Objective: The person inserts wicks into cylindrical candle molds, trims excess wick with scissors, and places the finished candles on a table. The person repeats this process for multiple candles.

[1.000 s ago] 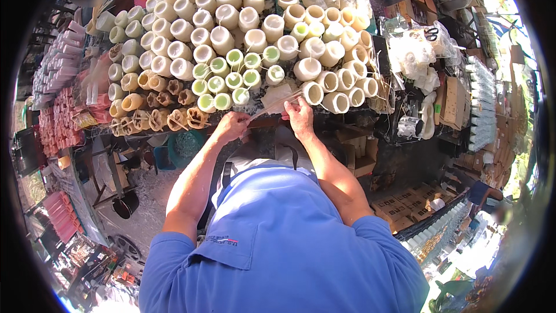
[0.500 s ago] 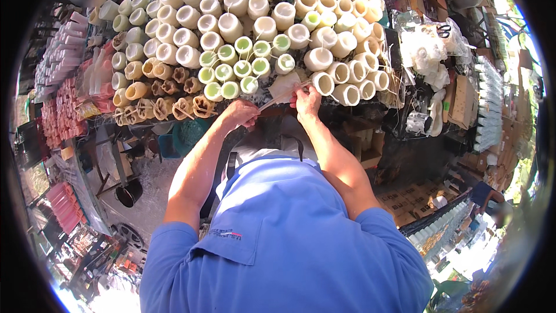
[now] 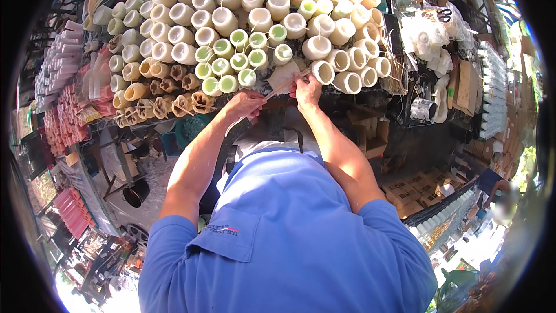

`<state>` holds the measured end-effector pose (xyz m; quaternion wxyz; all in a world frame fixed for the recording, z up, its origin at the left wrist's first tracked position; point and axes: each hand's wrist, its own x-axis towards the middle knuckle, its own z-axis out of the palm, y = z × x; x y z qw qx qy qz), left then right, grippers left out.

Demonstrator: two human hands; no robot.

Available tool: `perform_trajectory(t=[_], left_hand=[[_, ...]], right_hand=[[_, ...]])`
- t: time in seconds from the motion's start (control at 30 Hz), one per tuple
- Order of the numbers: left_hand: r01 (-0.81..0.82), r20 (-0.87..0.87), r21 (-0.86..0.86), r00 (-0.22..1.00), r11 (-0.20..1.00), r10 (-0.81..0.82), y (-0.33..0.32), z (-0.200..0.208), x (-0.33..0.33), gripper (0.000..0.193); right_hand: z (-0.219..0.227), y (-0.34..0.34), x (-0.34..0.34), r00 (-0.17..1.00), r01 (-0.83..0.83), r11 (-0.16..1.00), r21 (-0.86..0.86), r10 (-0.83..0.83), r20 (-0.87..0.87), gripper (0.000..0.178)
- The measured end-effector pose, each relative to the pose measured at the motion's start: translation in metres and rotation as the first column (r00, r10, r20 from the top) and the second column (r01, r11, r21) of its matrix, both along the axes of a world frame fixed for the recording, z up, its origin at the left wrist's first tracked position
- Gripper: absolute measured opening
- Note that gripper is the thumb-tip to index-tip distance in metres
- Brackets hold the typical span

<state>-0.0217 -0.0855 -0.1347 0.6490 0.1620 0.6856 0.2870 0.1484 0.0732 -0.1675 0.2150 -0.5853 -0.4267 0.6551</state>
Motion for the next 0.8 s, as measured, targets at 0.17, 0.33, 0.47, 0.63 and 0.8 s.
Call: perform_trajectory(t=[0.17, 0.33, 0.47, 0.63, 0.8], left_hand=[[0.007, 0.041, 0.057, 0.999, 0.998, -0.010, 0.001, -0.008, -0.001, 0.026], [-0.052, 0.083, 0.100, 0.996, 0.994, 0.043, 0.002, -0.018, 0.002, 0.022], [-0.044, 0.028, 0.153, 0.999, 0.987, 0.040, -0.003, -0.030, 0.008, 0.027], [-0.070, -0.045, 0.196, 0.996, 0.978, 0.080, -0.004, -0.038, 0.017, 0.030], [-0.011, -0.129, 0.184, 0.991, 0.983, 0.035, 0.001, -0.019, 0.017, 0.024]], right_hand=[[-0.002, 0.000, 0.000, 1.000, -0.018, 1.000, 0.010, 0.018, -0.011, 0.027], [-0.008, -0.008, 0.011, 0.996, -0.015, 0.999, 0.035, 0.018, -0.091, 0.026], [-0.009, -0.014, 0.022, 0.998, -0.068, 0.996, 0.054, 0.069, -0.015, 0.029], [-0.008, -0.010, 0.023, 0.971, -0.183, 0.979, 0.085, 0.167, 0.169, 0.037], [0.001, 0.000, 0.023, 0.950, -0.243, 0.970, -0.006, 0.240, 0.199, 0.035]])
